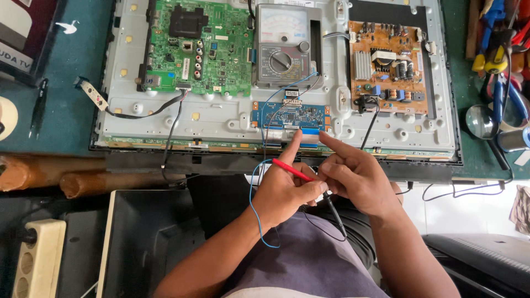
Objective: The person uses a multimeter to test various points on the internal circuit boards of a disassembled television. They hold the red and black probes in their hands and touch them to different components on the green and blue boards to check for electrical continuity or voltage.
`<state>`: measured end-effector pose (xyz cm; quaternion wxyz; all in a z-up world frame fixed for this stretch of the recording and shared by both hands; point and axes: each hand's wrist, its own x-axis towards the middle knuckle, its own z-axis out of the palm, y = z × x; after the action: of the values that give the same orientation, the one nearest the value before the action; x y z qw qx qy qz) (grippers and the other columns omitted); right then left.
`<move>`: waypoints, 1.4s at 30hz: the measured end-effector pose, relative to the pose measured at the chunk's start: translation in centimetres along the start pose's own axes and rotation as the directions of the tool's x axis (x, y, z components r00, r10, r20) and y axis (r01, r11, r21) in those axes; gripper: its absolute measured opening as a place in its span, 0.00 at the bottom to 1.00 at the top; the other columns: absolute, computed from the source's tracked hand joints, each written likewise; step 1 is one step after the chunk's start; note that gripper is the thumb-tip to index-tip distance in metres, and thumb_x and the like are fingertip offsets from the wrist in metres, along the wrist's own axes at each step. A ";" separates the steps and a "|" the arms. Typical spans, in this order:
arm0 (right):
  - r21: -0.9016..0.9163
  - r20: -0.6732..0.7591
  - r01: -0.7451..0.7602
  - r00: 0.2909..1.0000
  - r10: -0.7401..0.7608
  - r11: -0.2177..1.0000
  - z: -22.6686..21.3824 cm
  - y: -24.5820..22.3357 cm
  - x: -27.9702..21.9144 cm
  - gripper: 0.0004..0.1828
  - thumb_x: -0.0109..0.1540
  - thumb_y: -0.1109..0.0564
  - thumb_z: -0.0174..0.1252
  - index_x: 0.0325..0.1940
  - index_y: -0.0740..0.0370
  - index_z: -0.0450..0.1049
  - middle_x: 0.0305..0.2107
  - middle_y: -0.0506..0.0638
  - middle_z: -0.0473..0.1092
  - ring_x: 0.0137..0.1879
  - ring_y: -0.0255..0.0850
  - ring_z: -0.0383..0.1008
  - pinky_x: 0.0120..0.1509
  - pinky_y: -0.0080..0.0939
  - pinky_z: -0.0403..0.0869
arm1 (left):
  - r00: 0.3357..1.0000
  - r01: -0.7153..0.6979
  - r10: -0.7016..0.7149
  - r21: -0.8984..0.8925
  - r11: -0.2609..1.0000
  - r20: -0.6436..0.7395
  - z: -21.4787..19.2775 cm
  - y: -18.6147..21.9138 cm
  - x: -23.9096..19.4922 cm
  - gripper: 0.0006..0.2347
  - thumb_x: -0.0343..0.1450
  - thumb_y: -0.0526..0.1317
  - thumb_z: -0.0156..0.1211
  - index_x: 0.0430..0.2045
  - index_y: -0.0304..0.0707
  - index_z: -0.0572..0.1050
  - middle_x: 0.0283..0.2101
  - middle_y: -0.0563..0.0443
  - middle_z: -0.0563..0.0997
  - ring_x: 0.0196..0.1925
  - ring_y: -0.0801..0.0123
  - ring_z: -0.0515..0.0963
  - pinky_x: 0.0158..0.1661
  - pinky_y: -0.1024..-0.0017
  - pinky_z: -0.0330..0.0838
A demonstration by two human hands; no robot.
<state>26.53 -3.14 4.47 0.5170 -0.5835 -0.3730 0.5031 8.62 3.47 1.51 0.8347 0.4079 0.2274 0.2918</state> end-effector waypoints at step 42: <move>-0.342 0.245 0.808 0.570 -0.784 0.481 13.7 -1.6 -2.5 0.10 0.67 0.63 0.56 0.46 0.77 0.73 0.37 0.66 0.75 0.38 0.53 0.81 0.45 0.43 0.79 | 0.433 -0.595 0.702 0.406 0.694 -0.566 -9.1 5.0 -15.7 0.09 0.69 0.28 0.73 0.38 0.29 0.77 0.41 0.31 0.86 0.41 0.56 0.91 0.41 0.71 0.89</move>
<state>12.84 -2.08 7.11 0.5426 -0.4258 -0.7124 0.1298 -9.92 0.42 2.65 0.4782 0.3845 0.3637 0.7008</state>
